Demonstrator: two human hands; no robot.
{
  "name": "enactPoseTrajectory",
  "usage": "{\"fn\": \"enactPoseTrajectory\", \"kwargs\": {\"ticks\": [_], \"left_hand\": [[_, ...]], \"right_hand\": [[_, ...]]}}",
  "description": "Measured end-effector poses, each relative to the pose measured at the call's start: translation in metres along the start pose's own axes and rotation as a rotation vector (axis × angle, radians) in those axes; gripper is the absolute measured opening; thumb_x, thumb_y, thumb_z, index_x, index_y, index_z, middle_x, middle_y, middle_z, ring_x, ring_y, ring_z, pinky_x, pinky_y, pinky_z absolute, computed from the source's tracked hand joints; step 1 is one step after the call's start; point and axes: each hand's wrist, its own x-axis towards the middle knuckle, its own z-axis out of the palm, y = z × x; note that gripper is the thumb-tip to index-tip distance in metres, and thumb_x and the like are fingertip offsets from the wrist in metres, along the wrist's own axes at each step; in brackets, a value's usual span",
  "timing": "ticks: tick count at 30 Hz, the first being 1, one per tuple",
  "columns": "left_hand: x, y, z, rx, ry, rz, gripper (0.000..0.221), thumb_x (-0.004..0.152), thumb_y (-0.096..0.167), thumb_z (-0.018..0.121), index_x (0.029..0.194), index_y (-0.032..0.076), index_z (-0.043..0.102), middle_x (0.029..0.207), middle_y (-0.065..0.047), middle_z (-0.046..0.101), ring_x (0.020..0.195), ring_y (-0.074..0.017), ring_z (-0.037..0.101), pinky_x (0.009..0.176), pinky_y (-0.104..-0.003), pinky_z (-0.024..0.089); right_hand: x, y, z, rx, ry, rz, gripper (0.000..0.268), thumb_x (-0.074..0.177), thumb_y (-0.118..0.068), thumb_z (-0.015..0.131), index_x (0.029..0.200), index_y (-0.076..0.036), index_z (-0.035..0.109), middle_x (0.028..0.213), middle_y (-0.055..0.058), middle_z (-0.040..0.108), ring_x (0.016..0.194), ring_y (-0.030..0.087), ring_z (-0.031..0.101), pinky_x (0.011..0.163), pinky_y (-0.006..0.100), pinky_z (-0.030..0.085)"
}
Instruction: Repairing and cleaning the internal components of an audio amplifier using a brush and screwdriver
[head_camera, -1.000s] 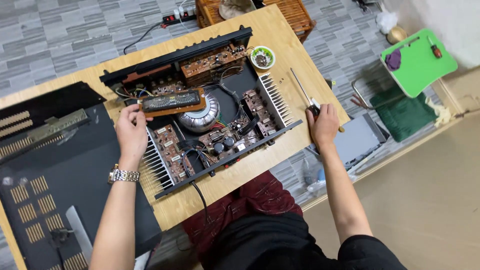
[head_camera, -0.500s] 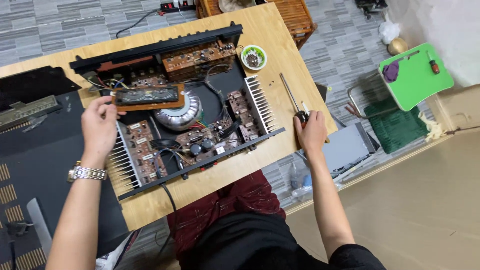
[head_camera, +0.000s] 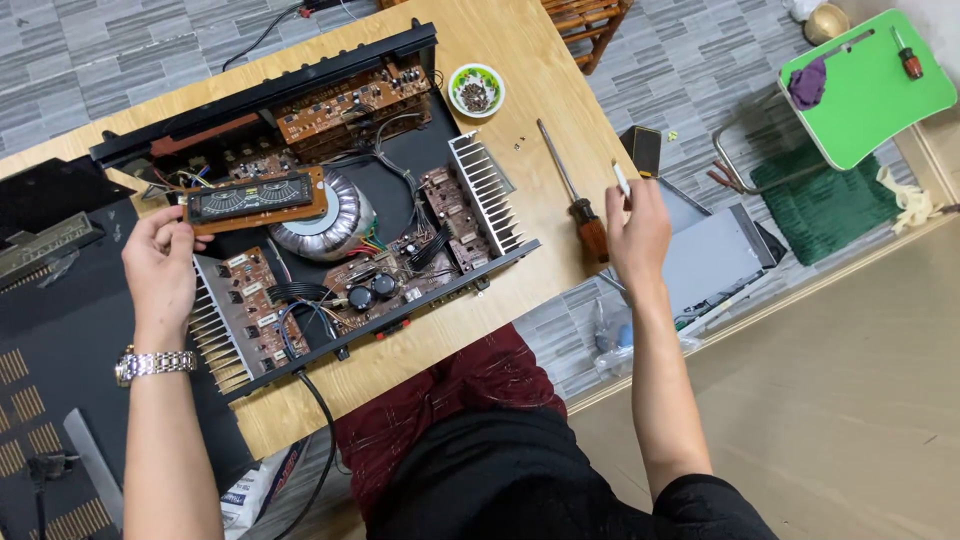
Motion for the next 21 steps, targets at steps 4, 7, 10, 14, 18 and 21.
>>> {"fn": "enactPoseTrajectory", "kwargs": {"ticks": [4,7,10,14,18,21], "left_hand": [[0.002,-0.009,-0.001,-0.016,-0.004,0.027,0.019,0.117,0.004,0.050,0.135,0.000,0.055,0.102,-0.005,0.066,0.094,-0.0148,0.068,0.088,-0.024,0.052],[0.001,-0.003,-0.002,-0.003,-0.003,0.015,0.018,0.117,0.004,0.049,0.134,0.000,0.055,0.100,-0.004,0.066,0.094,-0.0148,0.068,0.089,-0.025,0.052],[0.001,-0.009,-0.002,-0.023,-0.008,0.021,0.020,0.116,0.002,0.050,0.135,-0.002,0.056,0.100,-0.003,0.065,0.094,-0.0149,0.068,0.088,-0.024,0.053],[0.005,-0.019,-0.001,-0.048,-0.007,0.047,0.018,0.117,0.001,0.050,0.134,-0.003,0.055,0.105,-0.008,0.068,0.095,-0.0160,0.069,0.086,-0.024,0.054],[0.004,-0.018,-0.002,-0.056,0.000,0.005,0.019,0.118,0.005,0.050,0.134,-0.001,0.054,0.105,-0.008,0.068,0.094,-0.0155,0.068,0.087,-0.025,0.053],[0.002,-0.010,-0.002,-0.044,-0.010,-0.002,0.019,0.118,0.005,0.049,0.135,-0.002,0.054,0.104,-0.008,0.067,0.096,-0.0154,0.068,0.087,-0.024,0.052]], "right_hand": [[0.029,-0.056,-0.043,0.198,0.046,-0.210,0.016,0.104,0.003,0.049,0.091,-0.002,0.057,0.085,0.010,0.054,0.074,0.024,0.048,0.070,0.038,0.037],[0.043,-0.109,-0.061,0.293,0.055,-0.327,0.023,0.110,-0.001,0.046,0.096,0.000,0.064,0.086,0.010,0.053,0.077,0.023,0.050,0.071,0.037,0.038],[0.037,-0.144,-0.060,0.369,0.081,-0.510,0.024,0.109,0.002,0.044,0.091,0.004,0.060,0.090,0.018,0.061,0.082,0.030,0.055,0.075,0.041,0.044],[0.015,-0.159,-0.031,0.328,-0.102,-0.578,0.013,0.105,-0.005,0.055,0.105,-0.001,0.068,0.086,0.010,0.064,0.074,0.022,0.059,0.065,0.034,0.050],[-0.003,-0.163,-0.002,0.213,-0.271,-0.594,0.010,0.103,-0.018,0.061,0.109,-0.011,0.064,0.085,0.004,0.070,0.072,0.019,0.068,0.050,0.032,0.053],[-0.004,-0.172,-0.006,0.152,-0.360,-0.580,0.015,0.105,-0.030,0.060,0.105,-0.016,0.059,0.085,0.003,0.065,0.073,0.023,0.064,0.047,0.038,0.045]]}}
